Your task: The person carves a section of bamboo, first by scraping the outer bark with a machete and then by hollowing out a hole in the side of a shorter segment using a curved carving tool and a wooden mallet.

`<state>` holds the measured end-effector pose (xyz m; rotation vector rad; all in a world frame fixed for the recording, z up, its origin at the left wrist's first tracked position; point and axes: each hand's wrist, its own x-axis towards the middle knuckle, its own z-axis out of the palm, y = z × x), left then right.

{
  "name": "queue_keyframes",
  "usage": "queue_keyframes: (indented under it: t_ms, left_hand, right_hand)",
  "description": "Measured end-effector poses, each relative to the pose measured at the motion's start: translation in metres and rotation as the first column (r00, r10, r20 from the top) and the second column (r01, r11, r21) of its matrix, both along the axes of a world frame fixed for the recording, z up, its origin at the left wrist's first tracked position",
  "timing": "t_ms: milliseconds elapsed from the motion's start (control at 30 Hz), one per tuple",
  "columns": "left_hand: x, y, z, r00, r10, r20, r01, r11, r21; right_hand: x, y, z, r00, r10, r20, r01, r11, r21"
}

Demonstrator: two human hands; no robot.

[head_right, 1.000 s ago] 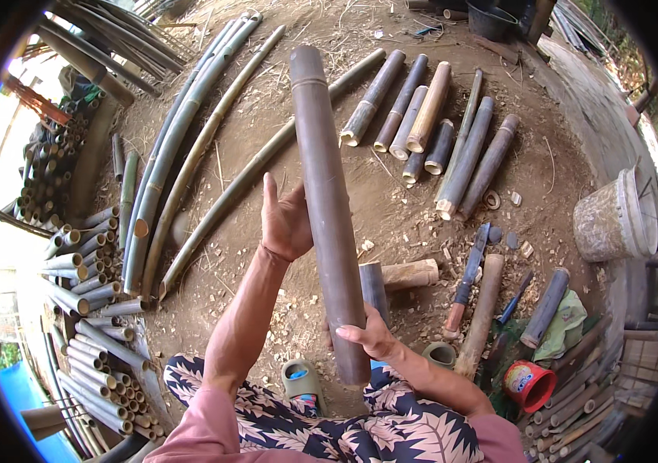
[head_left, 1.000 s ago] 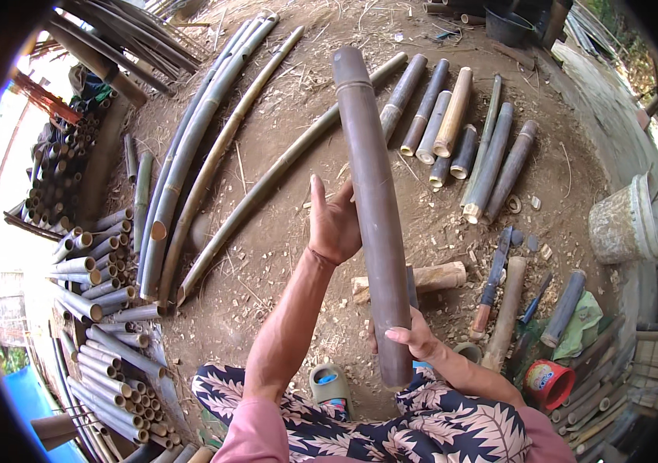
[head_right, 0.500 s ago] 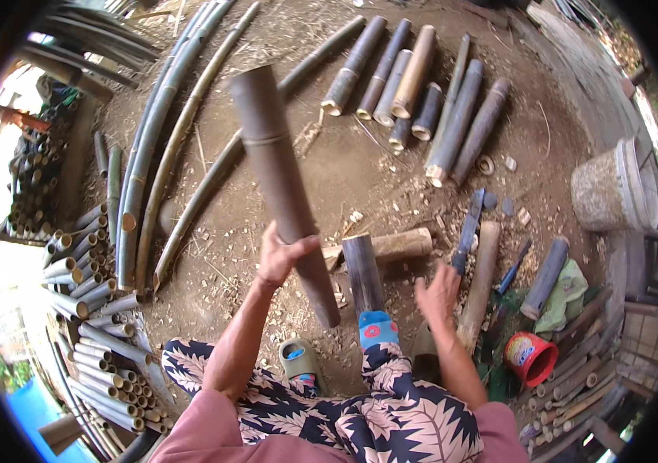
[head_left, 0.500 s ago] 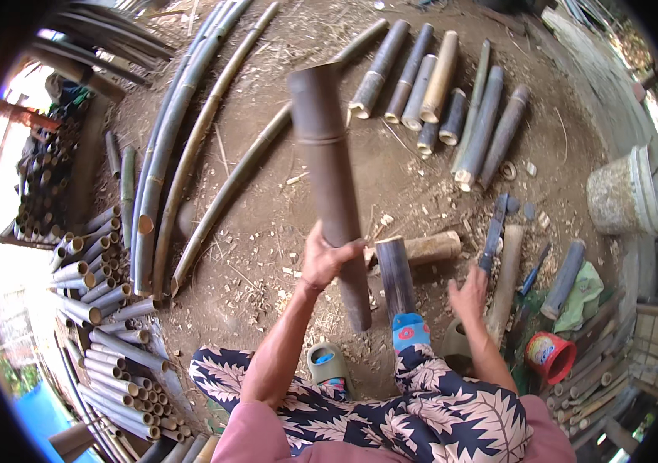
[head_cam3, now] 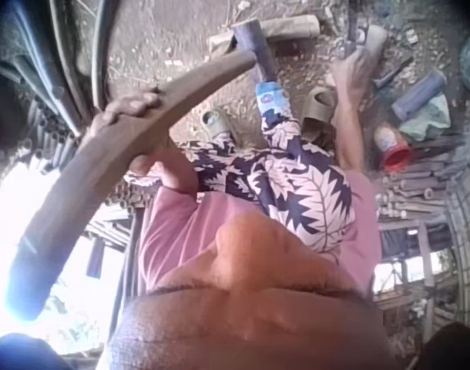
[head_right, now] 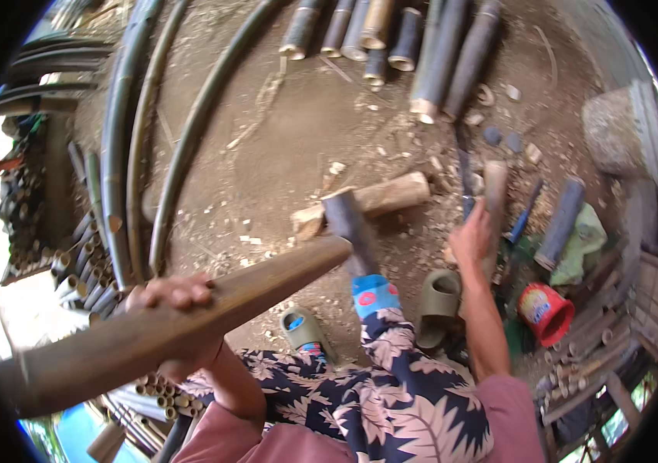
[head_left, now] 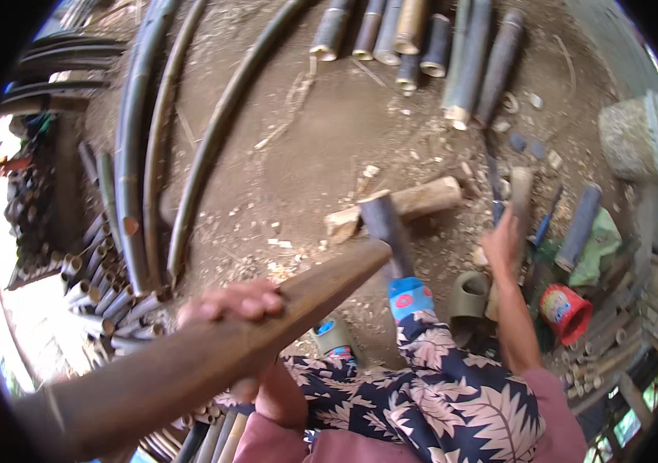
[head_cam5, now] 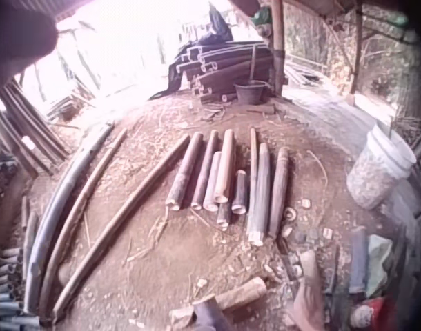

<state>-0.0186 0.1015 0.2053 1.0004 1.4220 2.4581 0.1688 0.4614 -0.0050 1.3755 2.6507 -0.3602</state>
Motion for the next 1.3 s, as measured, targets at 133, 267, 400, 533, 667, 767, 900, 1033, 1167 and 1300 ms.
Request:
queue_keyframes:
  t_ms: [133,267,400,533,667,767,900,1033,1167,1300]
  left_hand:
    - [-0.055,-0.012,-0.018,0.89,-0.285,0.357,0.146,0.918,0.369]
    - [-0.092,0.001,-0.035,0.91,-0.029,0.413,-0.135,0.922,0.362]
    - [-0.089,0.032,-0.045,0.696,-0.106,0.71,-0.214,0.913,0.347]
    - [-0.092,0.023,-0.051,0.629,-0.226,0.744,0.089,0.972,0.22]
    - [-0.077,0.03,-0.03,0.77,0.155,0.619,0.1,0.929,-0.357]
    - [-0.069,0.022,-0.036,0.808,0.314,0.5,0.006,0.842,-0.539]
    - [-0.057,0.014,-0.058,0.867,0.325,0.378,-0.01,0.77,-0.638]
    - [-0.044,0.009,-0.059,0.832,0.308,0.461,0.018,0.816,-0.578]
    - [-0.023,0.009,-0.027,0.85,0.33,0.411,-0.161,0.905,-0.395]
    - [-0.006,0.01,0.022,0.991,0.004,0.137,-0.016,0.996,0.086]
  right_hand:
    - [0.002,-0.032,0.022,0.871,0.316,-0.376,-0.339,0.941,0.004]
    - [-0.031,-0.104,0.099,0.751,0.12,-0.649,-0.598,-0.294,-0.746]
    - [-0.036,-0.152,0.145,0.875,0.16,-0.458,-0.318,-0.525,-0.79]
    - [-0.036,-0.16,0.131,0.819,0.156,-0.553,-0.492,-0.305,-0.815]
    - [-0.028,-0.173,0.068,0.726,0.347,-0.593,-0.622,-0.033,-0.782]
    - [-0.045,-0.159,0.075,0.591,0.505,-0.629,-0.807,0.358,-0.47]
    - [-0.033,-0.084,0.035,0.817,0.304,-0.49,-0.394,0.915,-0.088]
    - [0.015,-0.01,-0.031,0.994,0.101,-0.034,-0.099,0.994,0.054]
    - [0.034,0.003,-0.059,0.992,0.11,0.062,-0.115,0.991,0.07]
    - [0.026,0.007,-0.05,0.997,0.06,0.057,-0.061,0.998,0.019]
